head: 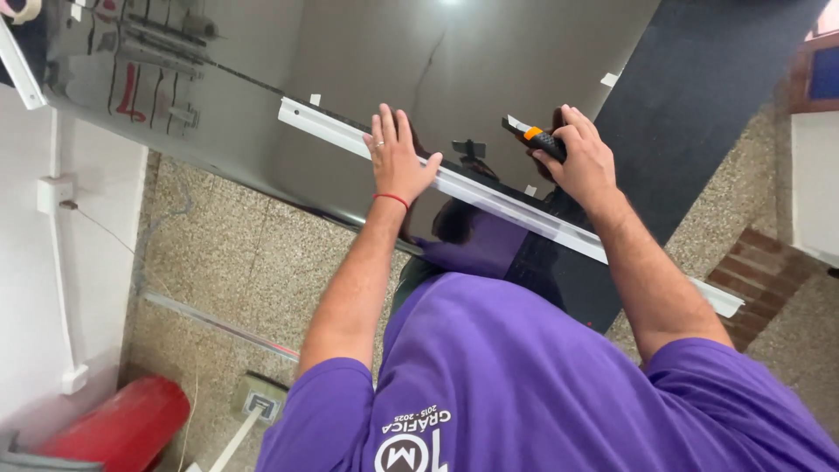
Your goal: The person measures a large sheet of dark film on a workbench using a ruler and a guide, cuts it to size with a utility knife, and then rolls the finished piece and secures it with tape.
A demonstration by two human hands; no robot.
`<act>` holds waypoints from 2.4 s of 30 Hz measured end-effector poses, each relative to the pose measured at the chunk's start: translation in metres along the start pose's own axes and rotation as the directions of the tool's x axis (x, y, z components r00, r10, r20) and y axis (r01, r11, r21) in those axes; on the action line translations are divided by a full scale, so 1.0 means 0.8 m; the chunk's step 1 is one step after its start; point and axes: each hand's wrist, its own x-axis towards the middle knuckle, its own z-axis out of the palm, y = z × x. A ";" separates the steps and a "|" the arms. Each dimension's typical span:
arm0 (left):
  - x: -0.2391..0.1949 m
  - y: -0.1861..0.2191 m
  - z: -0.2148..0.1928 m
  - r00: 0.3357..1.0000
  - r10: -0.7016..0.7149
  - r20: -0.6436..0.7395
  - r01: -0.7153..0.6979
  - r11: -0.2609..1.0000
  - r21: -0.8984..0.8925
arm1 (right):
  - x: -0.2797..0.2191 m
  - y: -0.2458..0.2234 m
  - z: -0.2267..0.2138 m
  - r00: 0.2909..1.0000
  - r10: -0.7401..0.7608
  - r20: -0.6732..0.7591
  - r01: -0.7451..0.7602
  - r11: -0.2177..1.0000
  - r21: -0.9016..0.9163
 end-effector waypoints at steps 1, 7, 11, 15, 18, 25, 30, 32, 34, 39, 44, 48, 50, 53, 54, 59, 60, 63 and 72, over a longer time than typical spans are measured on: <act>0.000 0.006 0.013 0.996 0.080 -0.026 -0.078 0.996 0.042 | 0.001 0.005 -0.001 0.999 0.019 -0.028 -0.019 1.000 0.005; -0.002 0.026 0.063 0.949 0.310 -0.060 -0.300 0.944 0.135 | -0.005 0.092 -0.009 0.948 0.226 -0.223 -0.223 0.974 0.041; 0.003 0.039 0.071 0.922 0.383 -0.045 -0.371 0.913 0.170 | -0.025 0.152 -0.027 0.883 0.313 -0.351 -0.322 0.946 0.036; 0.010 0.058 0.069 0.913 0.407 -0.025 -0.396 0.898 0.190 | -0.039 0.179 -0.035 0.861 0.370 -0.350 -0.379 0.924 0.043; 0.018 0.074 0.074 0.902 0.431 0.006 -0.421 0.877 0.233 | -0.043 0.174 -0.043 0.846 0.382 -0.372 -0.388 0.920 0.061; 0.027 0.097 0.080 0.884 0.464 0.058 -0.461 0.842 0.281 | -0.050 0.163 -0.050 0.848 0.404 -0.344 -0.414 0.909 0.048; 0.026 0.109 0.080 0.879 0.473 0.061 -0.469 0.833 0.295 | -0.064 0.156 -0.055 0.853 0.393 -0.344 -0.402 0.915 0.048; 0.027 0.113 0.082 0.873 0.485 0.054 -0.478 0.829 0.289 | -0.071 0.155 -0.058 0.863 0.376 -0.336 -0.387 0.921 0.037; 0.028 0.116 0.082 0.872 0.487 0.052 -0.480 0.827 0.295 | -0.073 0.149 -0.060 0.866 0.367 -0.339 -0.379 0.925 0.032; 0.033 0.127 0.084 0.872 0.486 0.049 -0.478 0.828 0.292 | -0.078 0.138 -0.061 0.877 0.345 -0.334 -0.355 0.934 0.034; 0.051 0.142 0.085 0.874 0.484 0.051 -0.476 0.827 0.299 | -0.088 0.148 -0.041 0.882 0.349 -0.316 -0.364 0.931 0.013; 0.079 0.157 0.081 0.871 0.486 0.065 -0.483 0.826 0.290 | -0.086 0.157 -0.042 0.882 0.364 -0.299 -0.383 0.924 -0.007; 0.092 0.162 0.081 0.878 0.474 0.064 -0.471 0.833 0.292 | -0.085 0.156 -0.046 0.879 0.370 -0.302 -0.387 0.922 0.002; 0.121 0.163 0.103 0.881 0.473 0.025 -0.449 0.815 0.366 | -0.079 0.138 -0.070 0.898 0.364 -0.246 -0.371 0.928 0.017; 0.126 0.165 0.104 0.880 0.475 0.025 -0.450 0.815 0.365 | -0.086 0.130 -0.073 0.898 0.364 -0.247 -0.372 0.928 0.016; 0.146 0.170 0.106 0.888 0.459 0.041 -0.441 0.821 0.362 | -0.163 0.078 -0.100 0.973 0.102 -0.209 -0.126 0.987 -0.105; 0.146 0.172 0.103 0.891 0.453 0.042 -0.436 0.825 0.359 | -0.190 0.086 -0.101 0.974 0.098 -0.203 -0.121 0.987 -0.105; 0.150 0.176 0.095 0.893 0.447 0.060 -0.435 0.820 0.373 | -0.265 0.119 -0.104 0.941 0.302 -0.154 -0.322 0.939 -0.122; 0.162 0.180 0.099 0.872 0.483 0.080 -0.472 0.788 0.396 | -0.337 0.167 -0.088 0.781 0.543 0.308 -0.536 0.836 -0.114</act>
